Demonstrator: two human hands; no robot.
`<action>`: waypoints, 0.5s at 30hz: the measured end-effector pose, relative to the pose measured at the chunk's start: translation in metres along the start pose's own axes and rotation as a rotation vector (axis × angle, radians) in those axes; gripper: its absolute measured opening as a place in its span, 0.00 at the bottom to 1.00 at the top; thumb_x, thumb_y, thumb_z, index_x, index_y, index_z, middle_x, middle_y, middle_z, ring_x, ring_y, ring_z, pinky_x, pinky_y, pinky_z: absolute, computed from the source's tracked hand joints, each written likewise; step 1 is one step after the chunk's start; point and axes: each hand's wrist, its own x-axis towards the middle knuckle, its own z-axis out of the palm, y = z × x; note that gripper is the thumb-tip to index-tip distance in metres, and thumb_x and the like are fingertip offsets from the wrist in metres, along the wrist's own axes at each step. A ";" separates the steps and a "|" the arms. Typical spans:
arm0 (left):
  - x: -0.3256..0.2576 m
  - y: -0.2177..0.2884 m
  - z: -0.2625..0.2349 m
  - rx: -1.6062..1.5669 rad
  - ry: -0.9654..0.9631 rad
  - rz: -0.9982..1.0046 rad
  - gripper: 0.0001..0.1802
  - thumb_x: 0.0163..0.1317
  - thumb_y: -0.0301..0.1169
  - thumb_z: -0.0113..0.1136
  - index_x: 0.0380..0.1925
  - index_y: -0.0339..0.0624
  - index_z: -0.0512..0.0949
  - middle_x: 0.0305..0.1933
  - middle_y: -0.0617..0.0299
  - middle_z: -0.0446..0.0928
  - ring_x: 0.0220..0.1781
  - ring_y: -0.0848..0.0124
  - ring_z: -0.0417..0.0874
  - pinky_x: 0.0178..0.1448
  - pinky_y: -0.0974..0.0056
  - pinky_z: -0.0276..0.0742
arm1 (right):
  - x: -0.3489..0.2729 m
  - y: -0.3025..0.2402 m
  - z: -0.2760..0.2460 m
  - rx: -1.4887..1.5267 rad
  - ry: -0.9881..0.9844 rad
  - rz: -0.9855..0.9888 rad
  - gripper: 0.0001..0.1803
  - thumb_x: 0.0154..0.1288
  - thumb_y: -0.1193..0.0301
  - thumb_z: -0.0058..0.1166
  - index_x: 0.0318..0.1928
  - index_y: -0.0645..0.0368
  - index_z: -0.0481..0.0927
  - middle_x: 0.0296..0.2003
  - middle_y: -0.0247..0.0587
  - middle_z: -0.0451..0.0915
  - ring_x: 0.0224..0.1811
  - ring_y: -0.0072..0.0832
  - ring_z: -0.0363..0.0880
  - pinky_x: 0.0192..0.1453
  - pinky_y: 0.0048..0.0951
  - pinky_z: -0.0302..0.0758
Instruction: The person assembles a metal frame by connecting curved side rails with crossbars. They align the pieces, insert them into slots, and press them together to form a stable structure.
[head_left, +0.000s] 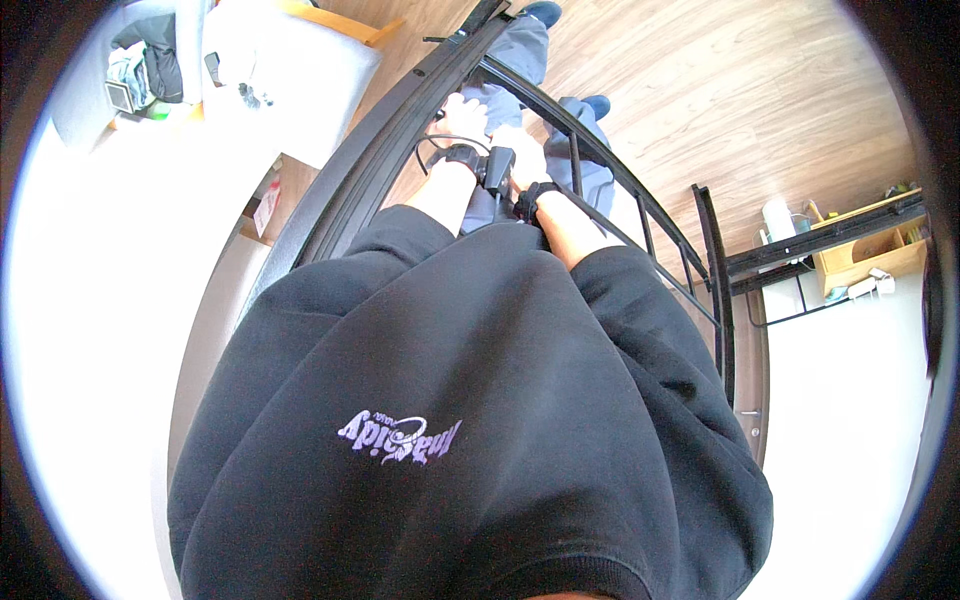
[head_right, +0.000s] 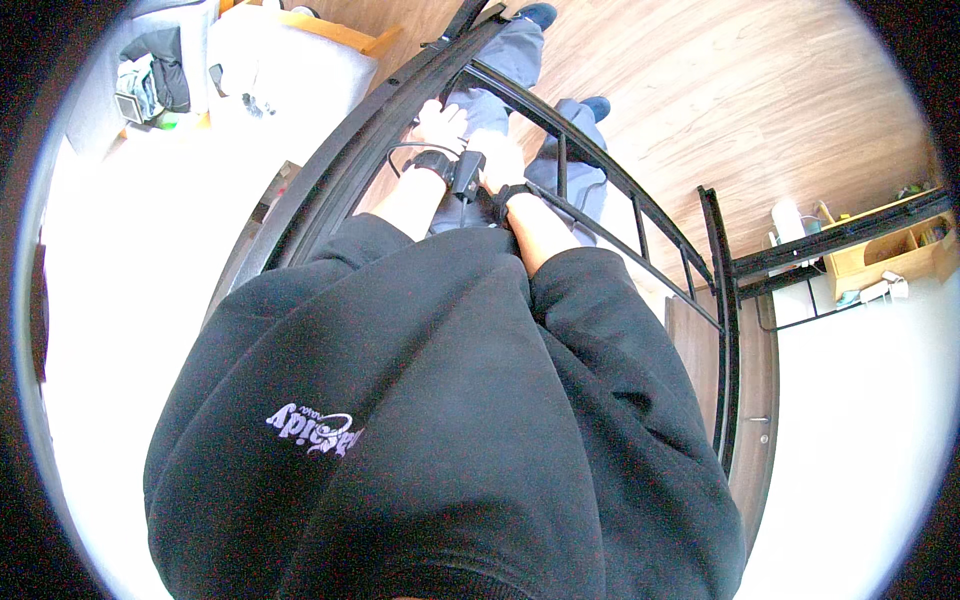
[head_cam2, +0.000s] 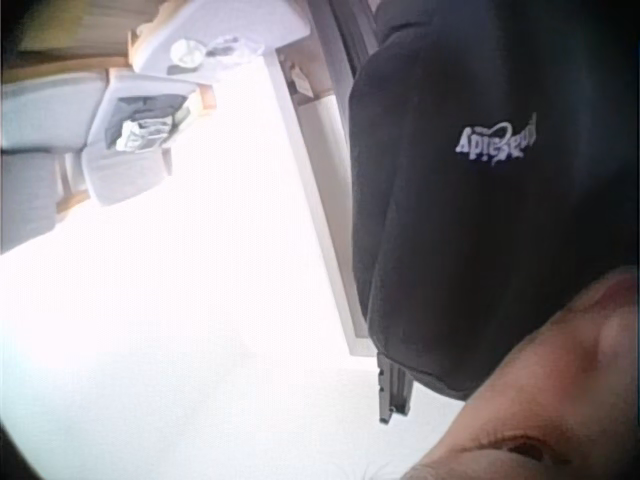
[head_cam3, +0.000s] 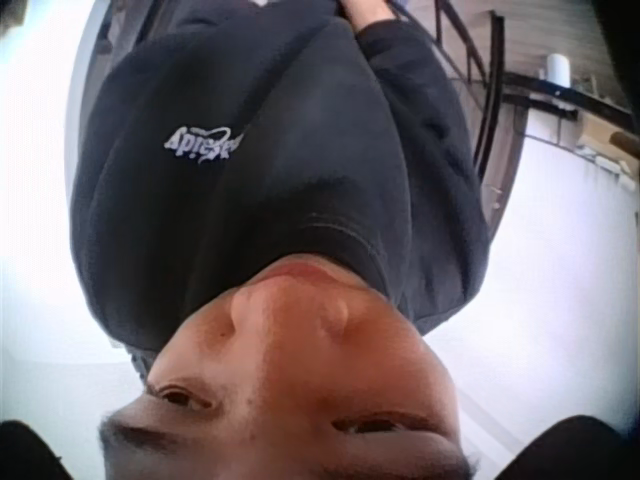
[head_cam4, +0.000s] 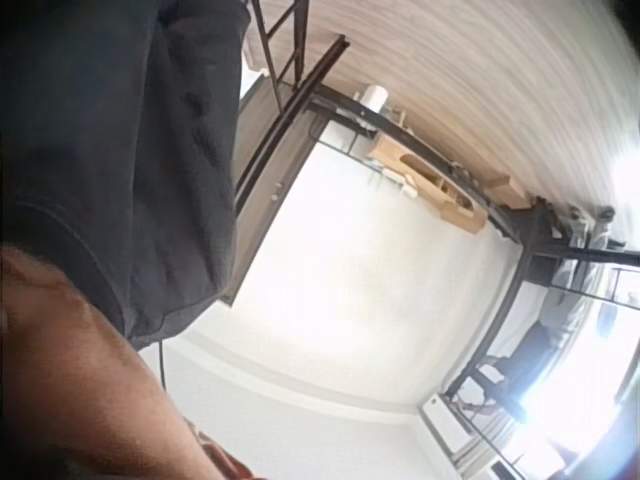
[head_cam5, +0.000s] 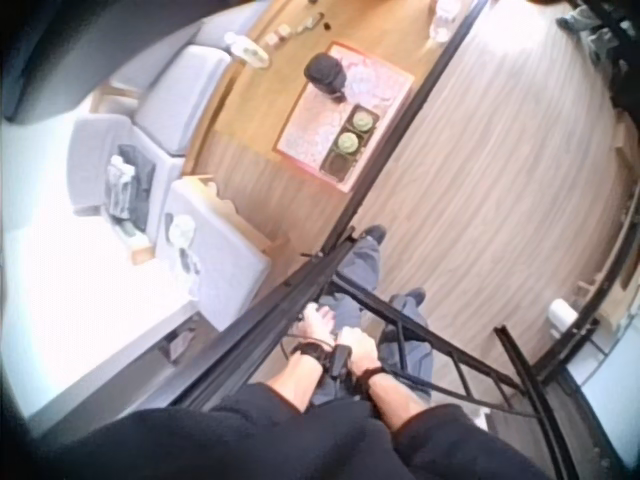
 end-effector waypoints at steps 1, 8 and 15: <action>-0.004 0.005 0.004 -0.161 0.085 -0.174 0.15 0.70 0.42 0.59 0.39 0.41 0.78 0.50 0.44 0.83 0.51 0.51 0.84 0.49 0.50 0.81 | 0.002 -0.006 -0.005 -0.070 -0.061 0.016 0.17 0.67 0.59 0.56 0.41 0.59 0.86 0.42 0.54 0.88 0.47 0.50 0.87 0.52 0.48 0.83; -0.026 0.017 0.017 -0.056 0.357 0.058 0.16 0.70 0.37 0.59 0.40 0.30 0.81 0.28 0.48 0.82 0.27 0.55 0.84 0.26 0.50 0.81 | 0.015 -0.026 -0.012 -0.244 -0.189 0.135 0.17 0.72 0.61 0.51 0.41 0.61 0.87 0.42 0.56 0.89 0.49 0.50 0.89 0.54 0.47 0.84; -0.037 0.026 0.014 0.163 0.346 0.014 0.18 0.69 0.39 0.62 0.46 0.32 0.80 0.43 0.50 0.86 0.36 0.58 0.89 0.33 0.53 0.85 | 0.008 -0.029 -0.015 -0.157 -0.143 0.194 0.20 0.73 0.56 0.51 0.43 0.60 0.87 0.41 0.58 0.88 0.47 0.53 0.89 0.53 0.48 0.84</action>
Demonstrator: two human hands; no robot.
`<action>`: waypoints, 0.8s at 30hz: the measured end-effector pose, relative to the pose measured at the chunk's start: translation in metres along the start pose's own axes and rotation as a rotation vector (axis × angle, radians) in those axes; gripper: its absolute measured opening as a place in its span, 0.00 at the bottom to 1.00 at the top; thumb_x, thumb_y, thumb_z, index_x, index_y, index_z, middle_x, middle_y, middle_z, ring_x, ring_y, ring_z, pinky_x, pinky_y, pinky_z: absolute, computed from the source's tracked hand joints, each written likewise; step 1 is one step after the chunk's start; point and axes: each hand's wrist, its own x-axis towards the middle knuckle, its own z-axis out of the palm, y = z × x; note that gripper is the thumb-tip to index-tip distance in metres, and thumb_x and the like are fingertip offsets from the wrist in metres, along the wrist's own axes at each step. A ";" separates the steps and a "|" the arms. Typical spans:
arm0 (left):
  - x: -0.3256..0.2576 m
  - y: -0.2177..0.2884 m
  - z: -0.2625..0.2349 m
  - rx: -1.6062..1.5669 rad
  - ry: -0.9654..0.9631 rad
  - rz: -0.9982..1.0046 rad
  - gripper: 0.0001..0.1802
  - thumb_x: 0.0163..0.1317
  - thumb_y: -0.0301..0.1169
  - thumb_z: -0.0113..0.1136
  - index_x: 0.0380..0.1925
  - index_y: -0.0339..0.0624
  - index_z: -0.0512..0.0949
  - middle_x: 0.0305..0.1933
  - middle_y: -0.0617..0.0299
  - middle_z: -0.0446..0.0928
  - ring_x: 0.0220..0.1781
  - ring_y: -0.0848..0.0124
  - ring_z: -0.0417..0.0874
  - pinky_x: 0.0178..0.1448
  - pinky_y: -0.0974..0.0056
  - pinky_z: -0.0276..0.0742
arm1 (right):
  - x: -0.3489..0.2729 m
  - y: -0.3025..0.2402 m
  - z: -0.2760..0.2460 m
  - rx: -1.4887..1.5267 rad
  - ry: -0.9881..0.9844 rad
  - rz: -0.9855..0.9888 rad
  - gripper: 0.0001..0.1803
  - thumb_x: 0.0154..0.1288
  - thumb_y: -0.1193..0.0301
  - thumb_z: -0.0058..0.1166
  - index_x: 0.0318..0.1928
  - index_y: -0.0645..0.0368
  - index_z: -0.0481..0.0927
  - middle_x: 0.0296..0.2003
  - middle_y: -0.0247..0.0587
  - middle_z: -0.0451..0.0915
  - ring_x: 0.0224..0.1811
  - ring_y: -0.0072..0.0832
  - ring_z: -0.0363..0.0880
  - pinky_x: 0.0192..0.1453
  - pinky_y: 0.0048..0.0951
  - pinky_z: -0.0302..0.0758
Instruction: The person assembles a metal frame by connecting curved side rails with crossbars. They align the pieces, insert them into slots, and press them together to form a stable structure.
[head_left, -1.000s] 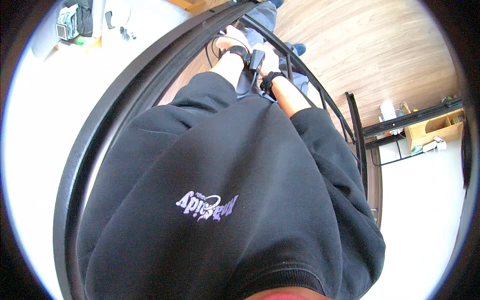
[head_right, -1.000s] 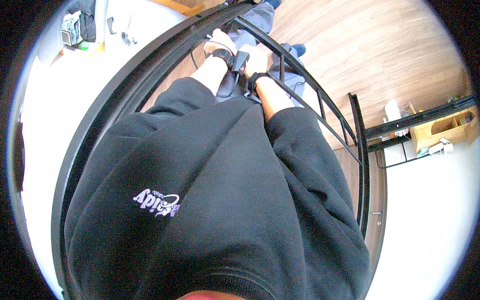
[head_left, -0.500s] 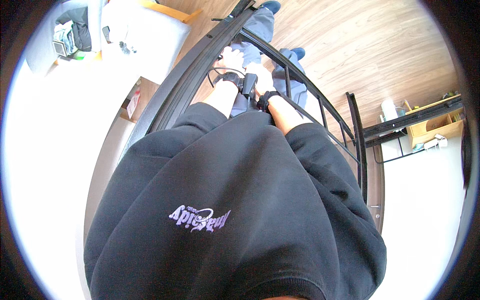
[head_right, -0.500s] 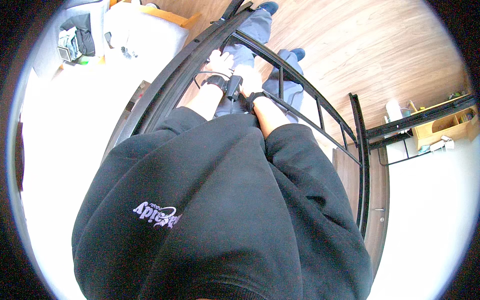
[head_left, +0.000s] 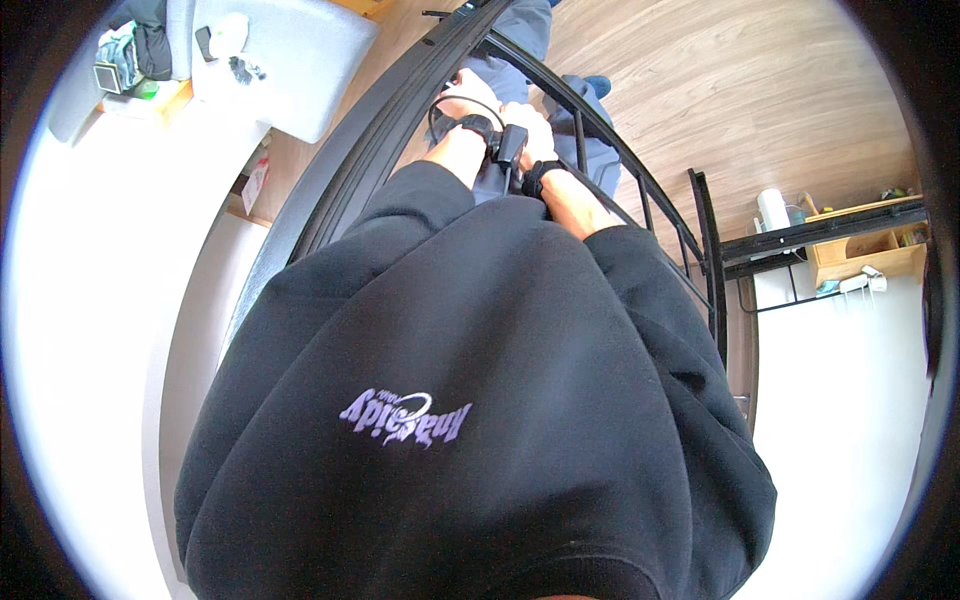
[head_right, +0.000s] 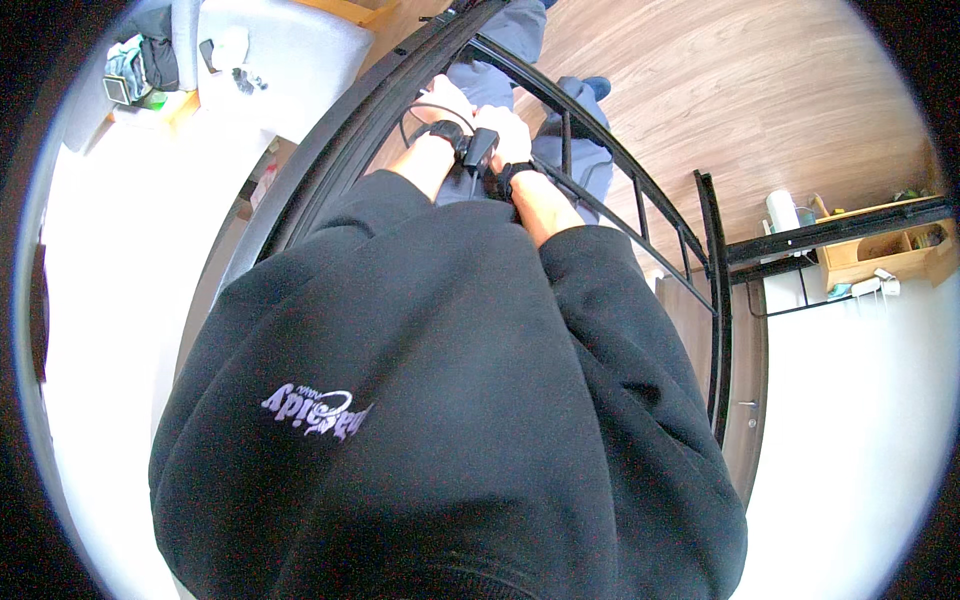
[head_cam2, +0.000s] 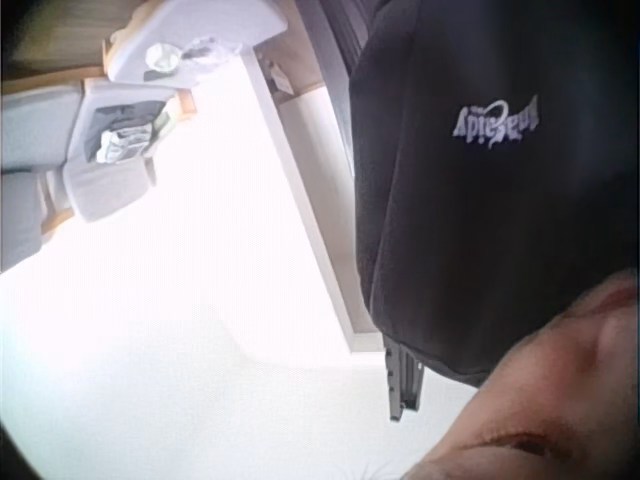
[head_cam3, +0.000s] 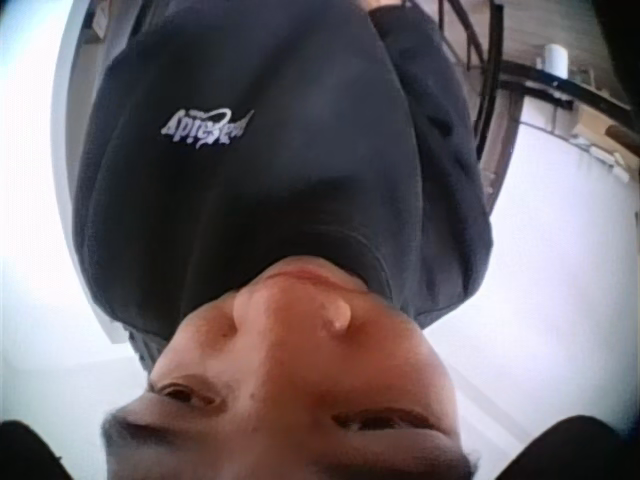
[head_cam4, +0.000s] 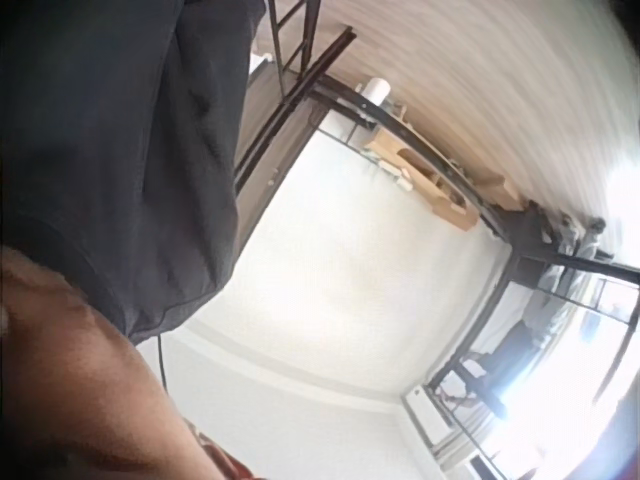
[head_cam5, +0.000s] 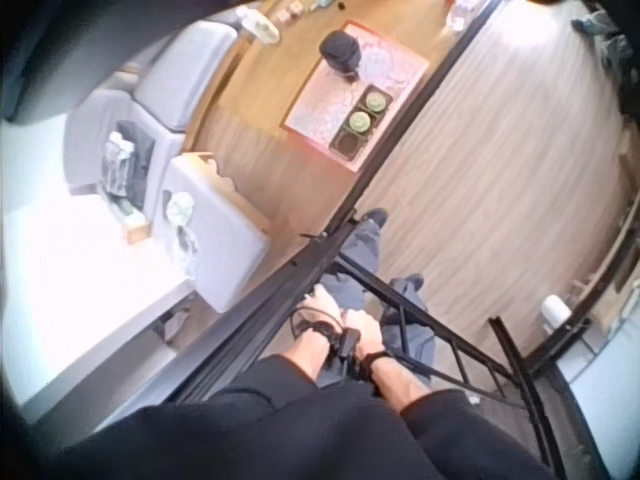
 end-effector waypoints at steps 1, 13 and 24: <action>-0.005 0.005 0.000 -0.068 0.008 -0.057 0.18 0.69 0.39 0.62 0.45 0.32 0.80 0.42 0.50 0.86 0.35 0.58 0.88 0.33 0.52 0.85 | 0.000 -0.003 0.000 -0.001 0.005 -0.001 0.20 0.74 0.56 0.51 0.43 0.60 0.88 0.41 0.58 0.88 0.47 0.53 0.89 0.53 0.48 0.84; -0.030 0.031 -0.003 -0.204 0.027 -0.142 0.20 0.69 0.39 0.62 0.37 0.27 0.79 0.35 0.48 0.83 0.29 0.56 0.85 0.30 0.50 0.83 | 0.002 -0.014 -0.004 -0.105 -0.009 0.038 0.21 0.74 0.58 0.49 0.41 0.60 0.90 0.40 0.57 0.90 0.44 0.51 0.91 0.49 0.48 0.86; -0.022 0.014 0.008 -0.059 0.188 -0.109 0.26 0.75 0.43 0.48 0.46 0.26 0.81 0.43 0.37 0.88 0.37 0.49 0.91 0.44 0.46 0.88 | -0.001 0.022 0.003 0.118 0.052 -0.193 0.18 0.69 0.56 0.57 0.49 0.53 0.88 0.45 0.52 0.89 0.49 0.51 0.88 0.55 0.49 0.83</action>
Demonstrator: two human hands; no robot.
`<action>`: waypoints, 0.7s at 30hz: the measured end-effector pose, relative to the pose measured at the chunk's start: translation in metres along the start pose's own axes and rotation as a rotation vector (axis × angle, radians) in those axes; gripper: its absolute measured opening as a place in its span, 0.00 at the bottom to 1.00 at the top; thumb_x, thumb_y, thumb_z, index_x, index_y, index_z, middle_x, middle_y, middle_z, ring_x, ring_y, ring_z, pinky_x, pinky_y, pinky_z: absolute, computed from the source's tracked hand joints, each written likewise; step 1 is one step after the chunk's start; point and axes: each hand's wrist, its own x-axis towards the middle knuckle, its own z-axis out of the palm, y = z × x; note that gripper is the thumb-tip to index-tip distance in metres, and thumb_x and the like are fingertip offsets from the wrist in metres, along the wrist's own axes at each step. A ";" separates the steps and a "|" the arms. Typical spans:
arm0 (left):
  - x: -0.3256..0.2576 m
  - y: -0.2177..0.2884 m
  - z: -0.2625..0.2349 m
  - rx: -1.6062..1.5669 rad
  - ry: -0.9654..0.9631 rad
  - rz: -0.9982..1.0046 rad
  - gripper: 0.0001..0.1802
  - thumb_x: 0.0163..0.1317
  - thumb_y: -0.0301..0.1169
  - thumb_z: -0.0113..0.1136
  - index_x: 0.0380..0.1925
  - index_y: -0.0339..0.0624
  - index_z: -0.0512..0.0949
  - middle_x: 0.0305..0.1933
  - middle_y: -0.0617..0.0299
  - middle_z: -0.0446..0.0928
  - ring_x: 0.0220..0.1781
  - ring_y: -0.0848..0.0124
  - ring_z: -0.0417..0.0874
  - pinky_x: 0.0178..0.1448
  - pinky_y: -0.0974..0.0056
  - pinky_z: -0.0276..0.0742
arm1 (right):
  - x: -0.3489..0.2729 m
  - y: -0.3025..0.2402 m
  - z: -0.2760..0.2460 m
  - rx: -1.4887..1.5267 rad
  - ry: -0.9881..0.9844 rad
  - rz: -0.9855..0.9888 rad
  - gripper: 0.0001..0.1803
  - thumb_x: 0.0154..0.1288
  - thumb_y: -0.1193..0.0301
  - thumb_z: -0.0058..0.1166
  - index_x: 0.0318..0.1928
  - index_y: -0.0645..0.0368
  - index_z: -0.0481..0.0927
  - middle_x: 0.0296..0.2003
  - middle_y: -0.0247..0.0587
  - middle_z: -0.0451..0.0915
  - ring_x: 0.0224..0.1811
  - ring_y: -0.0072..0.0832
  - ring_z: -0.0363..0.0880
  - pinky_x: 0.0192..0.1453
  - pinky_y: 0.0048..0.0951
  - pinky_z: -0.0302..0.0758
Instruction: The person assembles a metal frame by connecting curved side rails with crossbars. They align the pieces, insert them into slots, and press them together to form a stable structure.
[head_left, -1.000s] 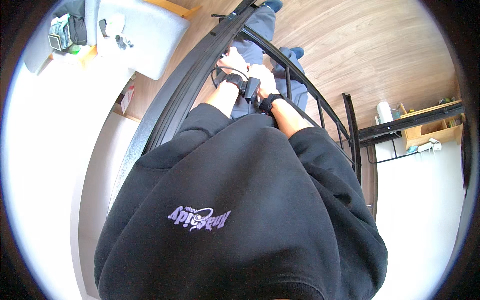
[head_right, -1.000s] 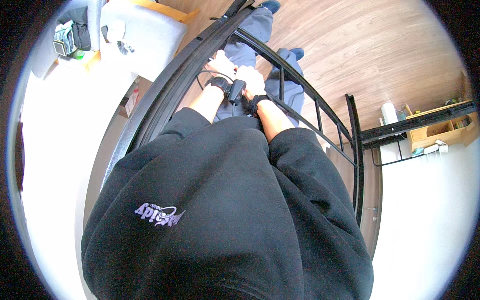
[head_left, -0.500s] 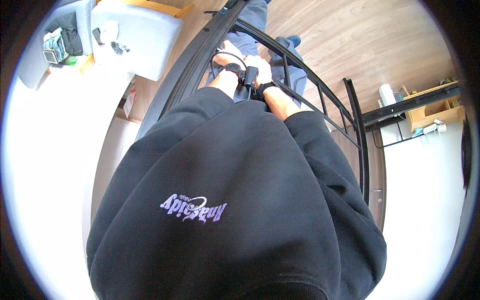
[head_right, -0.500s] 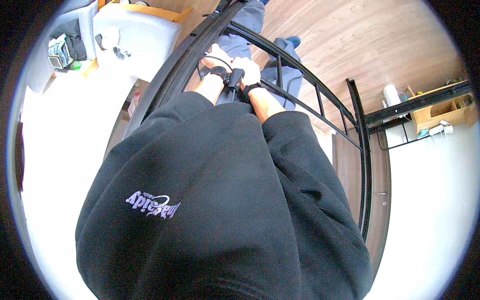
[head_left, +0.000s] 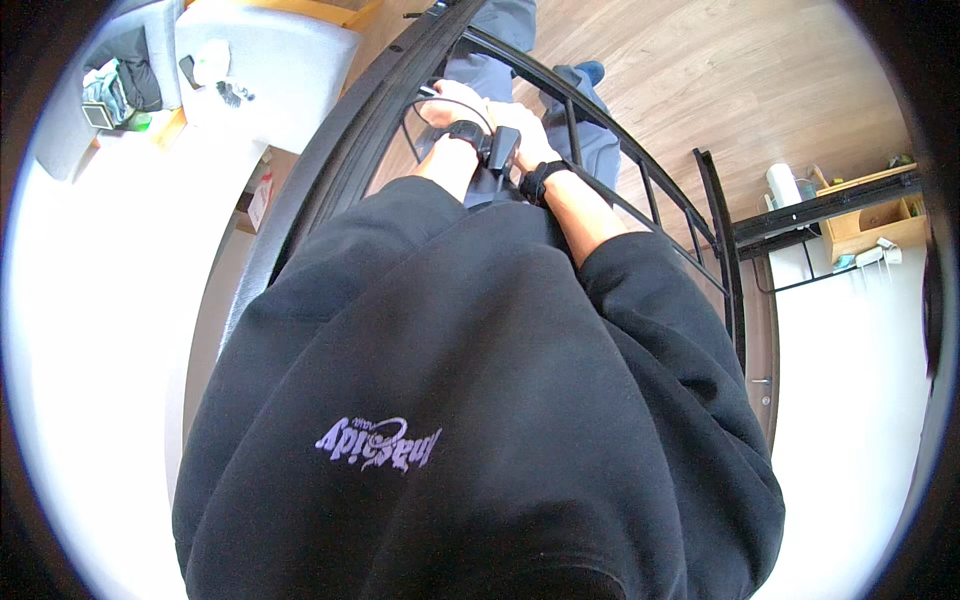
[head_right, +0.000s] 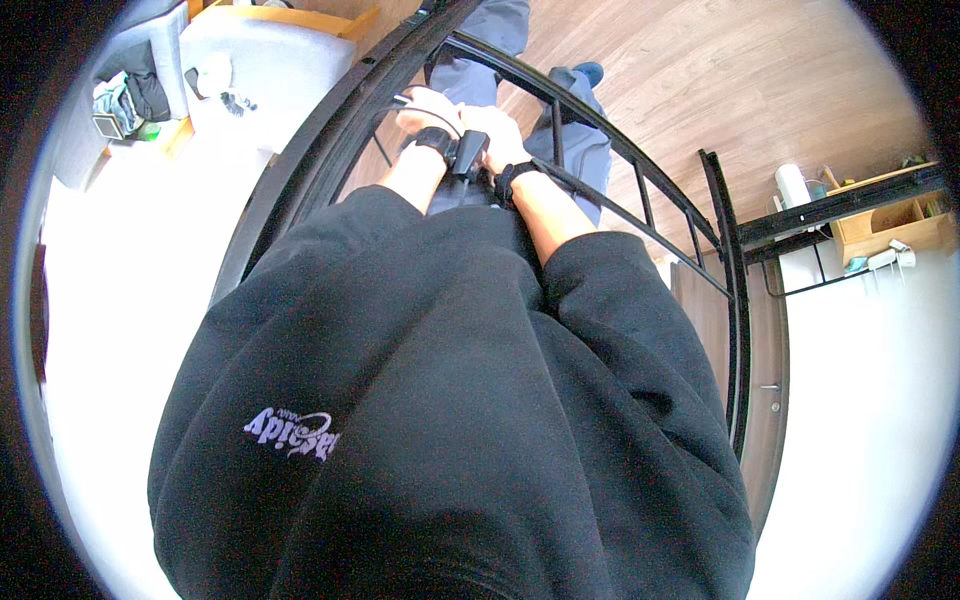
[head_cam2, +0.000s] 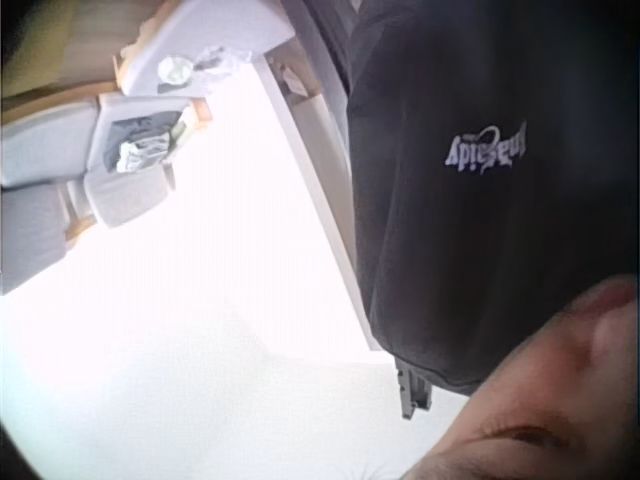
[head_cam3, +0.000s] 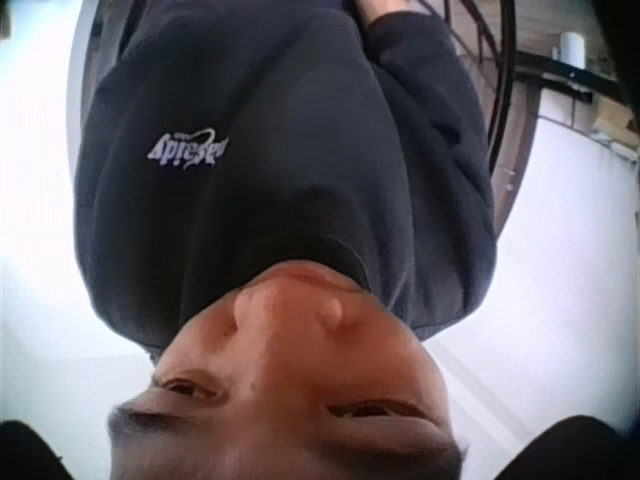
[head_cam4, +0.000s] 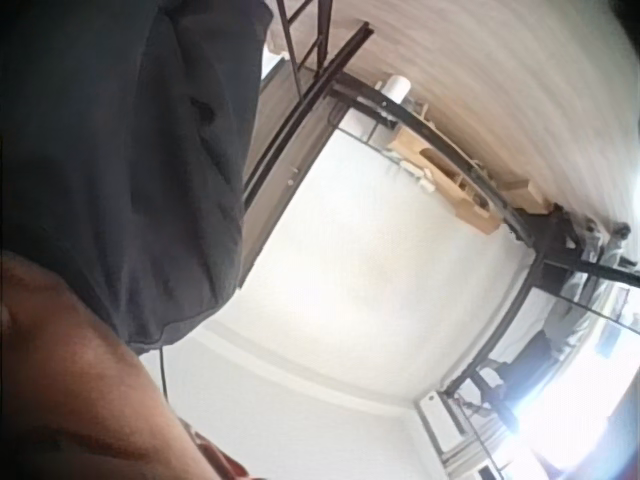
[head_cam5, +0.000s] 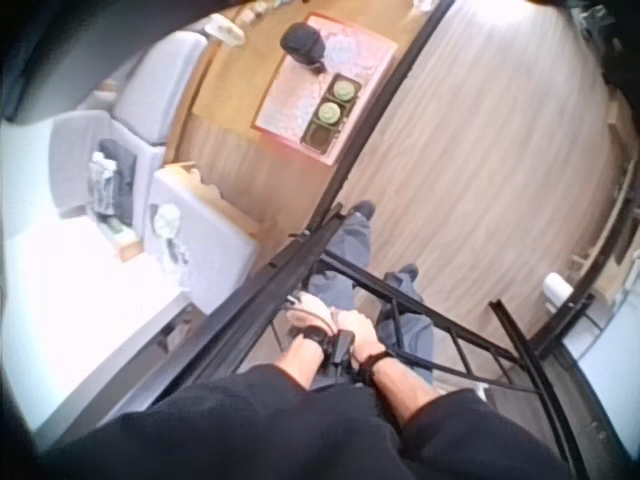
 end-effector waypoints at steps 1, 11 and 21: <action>0.000 0.000 0.001 -0.044 0.003 0.006 0.27 0.75 0.44 0.48 0.45 0.25 0.81 0.42 0.36 0.87 0.38 0.49 0.91 0.44 0.46 0.88 | -0.004 0.006 -0.003 -0.040 -0.055 0.027 0.18 0.67 0.56 0.58 0.49 0.53 0.88 0.45 0.53 0.89 0.50 0.52 0.88 0.56 0.49 0.83; -0.020 0.001 0.010 -0.037 0.115 0.012 0.23 0.71 0.41 0.54 0.46 0.30 0.85 0.44 0.47 0.88 0.41 0.57 0.90 0.38 0.51 0.86 | -0.033 0.017 0.000 -0.136 0.105 0.111 0.12 0.66 0.64 0.56 0.40 0.58 0.87 0.36 0.56 0.88 0.40 0.53 0.90 0.45 0.49 0.86; -0.006 -0.005 0.002 0.525 -0.088 0.192 0.22 0.74 0.44 0.52 0.52 0.37 0.82 0.48 0.49 0.85 0.47 0.59 0.89 0.46 0.55 0.86 | -0.018 0.039 0.008 0.082 -0.088 0.104 0.21 0.64 0.54 0.61 0.45 0.57 0.87 0.44 0.57 0.88 0.49 0.55 0.88 0.52 0.48 0.84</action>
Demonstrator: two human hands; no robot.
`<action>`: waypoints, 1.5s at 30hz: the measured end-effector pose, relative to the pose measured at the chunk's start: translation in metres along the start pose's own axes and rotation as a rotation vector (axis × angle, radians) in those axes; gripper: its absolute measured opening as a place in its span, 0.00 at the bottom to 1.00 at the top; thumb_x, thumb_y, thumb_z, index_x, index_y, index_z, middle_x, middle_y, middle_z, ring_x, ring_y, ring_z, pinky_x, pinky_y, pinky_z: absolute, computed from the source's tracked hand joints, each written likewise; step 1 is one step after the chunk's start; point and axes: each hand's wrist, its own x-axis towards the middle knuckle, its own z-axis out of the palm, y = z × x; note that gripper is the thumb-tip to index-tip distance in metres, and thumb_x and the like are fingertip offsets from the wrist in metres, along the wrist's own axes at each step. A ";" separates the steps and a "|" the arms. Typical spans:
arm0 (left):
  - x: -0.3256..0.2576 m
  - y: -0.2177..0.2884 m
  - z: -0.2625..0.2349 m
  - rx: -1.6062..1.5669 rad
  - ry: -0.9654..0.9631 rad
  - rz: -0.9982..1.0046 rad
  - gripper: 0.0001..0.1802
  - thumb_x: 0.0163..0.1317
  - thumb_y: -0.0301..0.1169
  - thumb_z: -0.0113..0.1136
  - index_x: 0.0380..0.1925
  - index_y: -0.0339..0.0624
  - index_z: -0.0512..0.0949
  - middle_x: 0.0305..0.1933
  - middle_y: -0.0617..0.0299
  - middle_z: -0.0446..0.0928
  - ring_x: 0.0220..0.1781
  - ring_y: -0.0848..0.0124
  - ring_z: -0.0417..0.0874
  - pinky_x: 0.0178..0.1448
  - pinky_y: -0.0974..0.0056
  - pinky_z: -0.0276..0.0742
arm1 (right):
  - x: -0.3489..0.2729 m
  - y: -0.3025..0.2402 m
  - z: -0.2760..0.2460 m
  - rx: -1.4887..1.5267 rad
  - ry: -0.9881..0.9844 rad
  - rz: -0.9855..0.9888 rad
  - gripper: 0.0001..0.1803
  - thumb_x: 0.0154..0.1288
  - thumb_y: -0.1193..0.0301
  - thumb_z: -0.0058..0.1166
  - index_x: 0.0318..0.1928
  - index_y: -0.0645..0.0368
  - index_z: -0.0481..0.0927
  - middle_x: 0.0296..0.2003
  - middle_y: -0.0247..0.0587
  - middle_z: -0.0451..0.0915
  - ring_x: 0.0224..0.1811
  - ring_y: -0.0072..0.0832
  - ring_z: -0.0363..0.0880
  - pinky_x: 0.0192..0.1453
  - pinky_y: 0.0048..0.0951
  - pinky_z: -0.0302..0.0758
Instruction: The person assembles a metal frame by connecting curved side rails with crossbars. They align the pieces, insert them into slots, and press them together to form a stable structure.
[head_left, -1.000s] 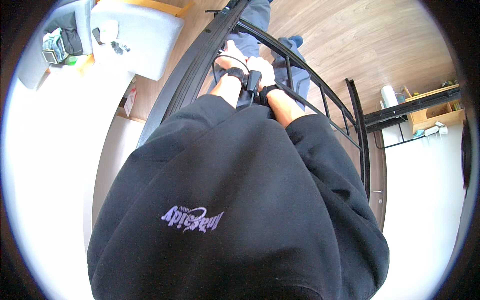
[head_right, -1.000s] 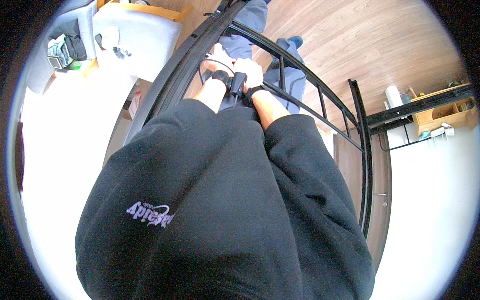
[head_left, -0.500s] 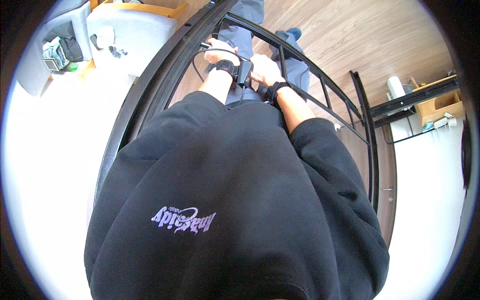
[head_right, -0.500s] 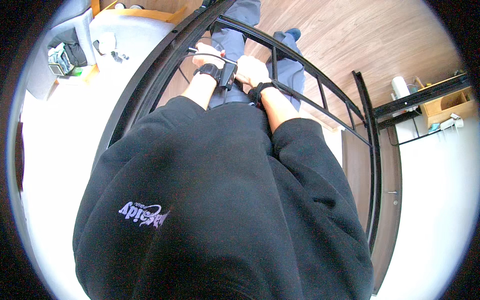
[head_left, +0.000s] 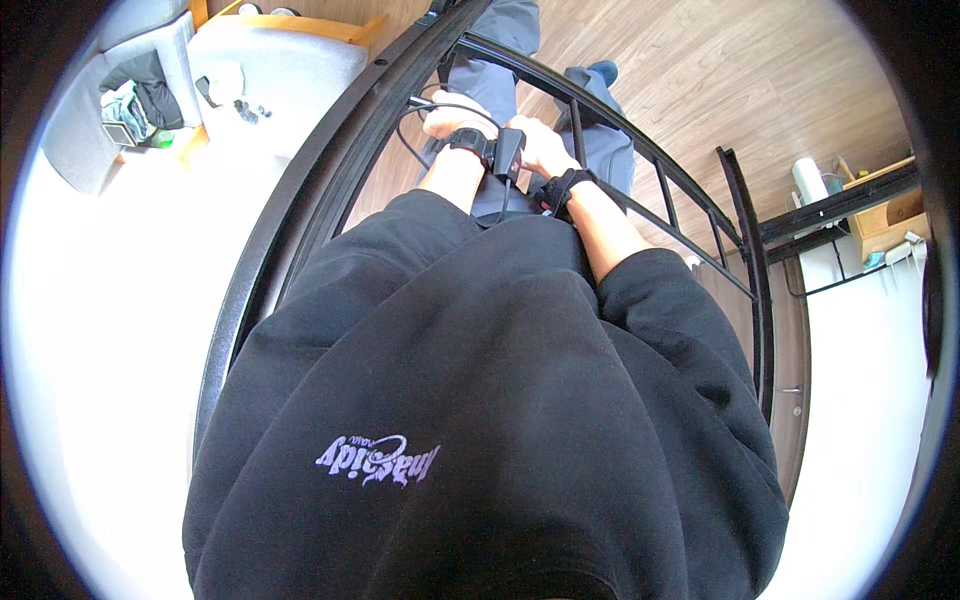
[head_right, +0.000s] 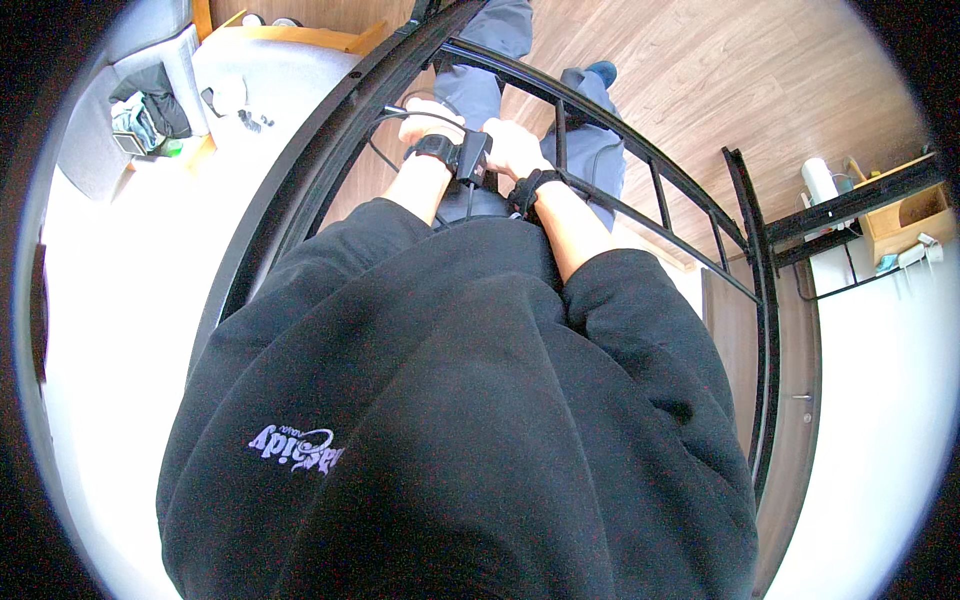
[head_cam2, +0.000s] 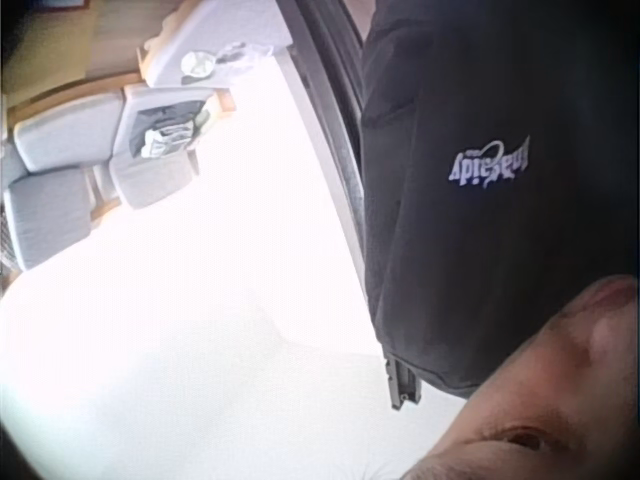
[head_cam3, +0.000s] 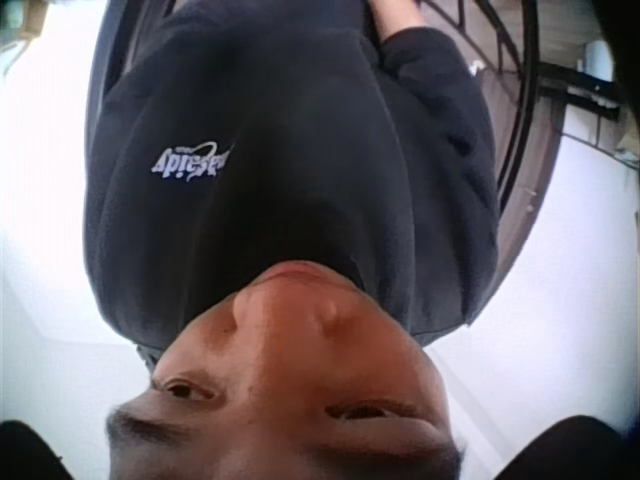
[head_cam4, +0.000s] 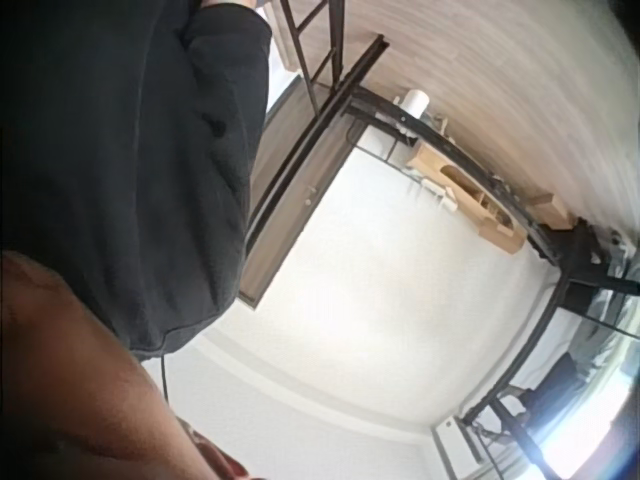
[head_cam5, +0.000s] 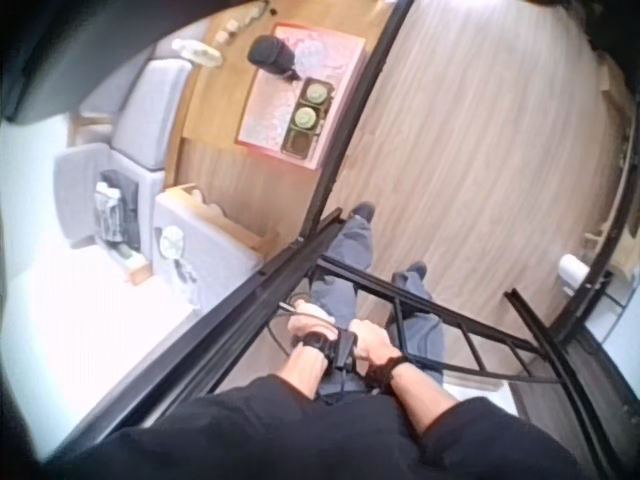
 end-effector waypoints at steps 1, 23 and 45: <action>0.003 -0.003 0.002 -0.390 -0.039 -0.104 0.22 0.74 0.45 0.51 0.52 0.38 0.81 0.46 0.50 0.85 0.45 0.59 0.88 0.45 0.54 0.86 | 0.004 0.003 0.000 0.030 -0.020 0.005 0.21 0.62 0.53 0.63 0.46 0.56 0.87 0.45 0.58 0.88 0.53 0.55 0.86 0.54 0.47 0.83; 0.031 -0.030 0.018 -1.032 -0.237 -0.343 0.22 0.71 0.51 0.52 0.42 0.43 0.79 0.26 0.56 0.76 0.27 0.57 0.81 0.29 0.44 0.78 | -0.010 -0.049 -0.006 -0.272 0.122 0.146 0.15 0.67 0.62 0.54 0.44 0.53 0.91 0.39 0.52 0.90 0.43 0.49 0.90 0.50 0.46 0.84; 0.016 0.000 -0.004 -0.273 0.161 -0.276 0.36 0.76 0.52 0.54 0.65 0.27 0.74 0.64 0.34 0.81 0.64 0.45 0.84 0.67 0.48 0.80 | -0.007 -0.033 0.007 -0.274 0.102 0.202 0.10 0.66 0.66 0.57 0.44 0.55 0.86 0.40 0.52 0.88 0.44 0.52 0.89 0.50 0.48 0.84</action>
